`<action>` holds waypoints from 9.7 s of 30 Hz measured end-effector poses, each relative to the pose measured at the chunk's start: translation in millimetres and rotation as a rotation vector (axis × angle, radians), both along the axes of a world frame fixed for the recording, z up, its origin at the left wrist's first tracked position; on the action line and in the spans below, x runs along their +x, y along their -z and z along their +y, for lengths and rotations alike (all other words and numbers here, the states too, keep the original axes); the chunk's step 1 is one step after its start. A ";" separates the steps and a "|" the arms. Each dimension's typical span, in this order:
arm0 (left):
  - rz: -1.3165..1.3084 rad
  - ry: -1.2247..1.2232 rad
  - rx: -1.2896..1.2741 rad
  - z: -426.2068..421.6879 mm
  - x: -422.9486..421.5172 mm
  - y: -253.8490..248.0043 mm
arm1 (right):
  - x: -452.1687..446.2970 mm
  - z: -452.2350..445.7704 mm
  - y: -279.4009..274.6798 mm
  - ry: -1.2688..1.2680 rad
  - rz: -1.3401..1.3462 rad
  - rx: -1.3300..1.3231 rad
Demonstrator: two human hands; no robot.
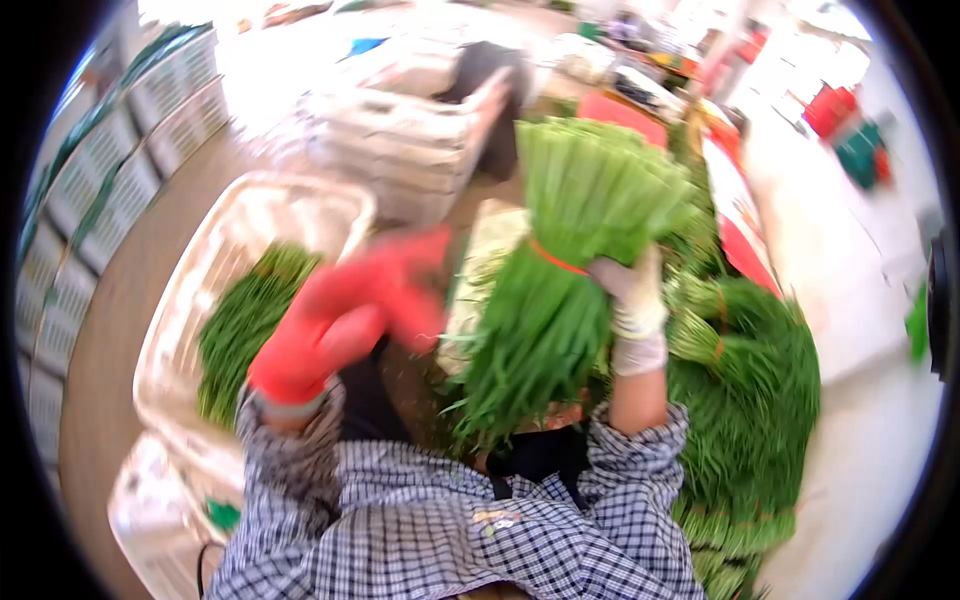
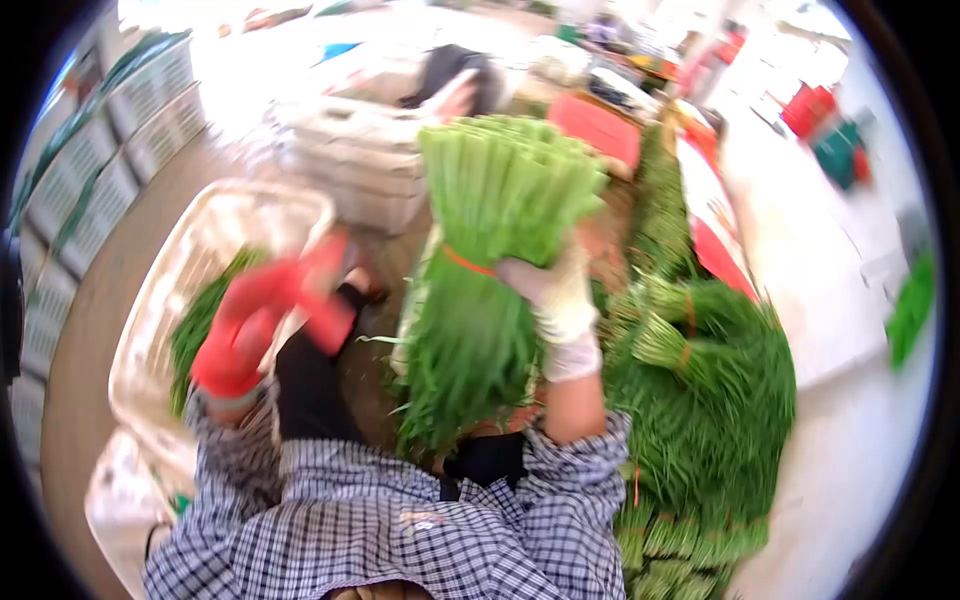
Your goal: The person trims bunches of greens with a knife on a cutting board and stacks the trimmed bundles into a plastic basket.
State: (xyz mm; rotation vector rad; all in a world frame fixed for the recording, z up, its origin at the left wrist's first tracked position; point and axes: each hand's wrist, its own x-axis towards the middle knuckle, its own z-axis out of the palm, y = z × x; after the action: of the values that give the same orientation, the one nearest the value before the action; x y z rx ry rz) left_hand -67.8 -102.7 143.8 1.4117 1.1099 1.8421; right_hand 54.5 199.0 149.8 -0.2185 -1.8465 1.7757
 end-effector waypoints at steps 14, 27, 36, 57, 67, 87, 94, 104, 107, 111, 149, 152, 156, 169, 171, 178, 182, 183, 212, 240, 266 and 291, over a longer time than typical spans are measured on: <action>0.503 0.074 -0.447 81.1 19.2 131.5 | 34.1 12.9 -15.8 0.138 0.213 -0.147; 0.282 -0.877 0.434 65.8 0.7 32.1 | -25.8 -52.8 -27.4 0.018 0.111 0.215; -0.039 -0.568 0.533 1.9 -31.9 38.8 | -139.7 -134.6 -42.1 -0.313 0.163 0.471; 0.431 -1.300 -0.132 -61.7 -79.6 71.3 | -246.2 -110.1 -9.8 -0.504 0.087 0.378; 0.117 -2.193 -0.488 -304.5 -140.4 237.9 | -365.7 -108.1 -50.6 -0.367 0.100 1.219; 0.108 -2.560 -0.714 -349.9 -124.3 217.7 | -378.7 -599.3 377.9 -1.408 0.359 1.558; 0.218 -2.452 -0.789 -336.4 -120.9 224.5 | -358.3 -556.8 340.2 -1.353 0.440 1.547; 0.181 -2.334 -0.877 -326.7 -119.5 224.2 | -370.7 -540.4 369.5 -1.122 0.529 1.586; 0.231 -2.332 -0.917 -331.7 -118.2 226.8 | -376.2 -543.2 350.1 -1.244 0.424 1.665; 0.149 -2.357 -0.804 -332.7 -116.3 227.1 | -358.7 -543.1 364.0 -1.190 0.536 1.542; 0.447 -1.804 -1.016 -314.0 -119.3 233.4 | -344.9 -378.7 187.9 -1.192 -0.004 1.549; 0.353 -1.592 -0.908 -284.3 -120.3 246.3 | -272.5 -229.8 143.7 -0.801 0.017 1.280; 0.741 -1.185 -0.882 -177.8 -143.4 261.4 | -118.6 -66.0 86.6 -0.240 -0.237 1.049; 1.541 -0.593 -1.799 -137.9 -182.7 455.5 | 433.4 61.9 161.0 1.296 -1.515 0.674; 1.513 -0.588 -1.925 -133.9 -176.8 436.3 | 454.8 33.3 174.6 1.215 -1.909 0.450; 1.501 -0.567 -1.929 -142.1 -179.8 417.8 | 493.4 -15.7 257.4 0.827 -1.911 0.014; 1.390 -0.480 -1.902 -161.0 -181.8 413.9 | 484.5 -21.9 289.9 0.807 -1.800 -0.045; 1.351 -0.453 -1.896 -166.6 -181.7 410.1 | 485.9 -22.9 293.8 0.813 -1.790 -0.074; 0.675 -0.673 -0.928 101.9 16.4 175.7 | 552.6 171.7 330.7 0.711 -2.044 0.101; 0.442 -0.259 -0.678 145.2 71.9 214.4 | 443.1 200.0 64.8 0.054 -2.250 0.660; -1.234 -0.186 0.069 115.2 99.1 166.7 | 96.2 -66.8 58.8 -0.026 -0.840 1.008; -1.151 -0.354 -0.011 107.1 61.0 234.0 | 6.7 88.0 229.3 0.170 -0.009 -1.133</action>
State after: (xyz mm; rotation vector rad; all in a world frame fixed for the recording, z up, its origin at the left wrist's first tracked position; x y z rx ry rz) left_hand -6.8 4.4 -90.2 -0.0224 0.7286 2.3286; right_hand 61.1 287.0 -79.6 -0.7586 -0.5977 2.4682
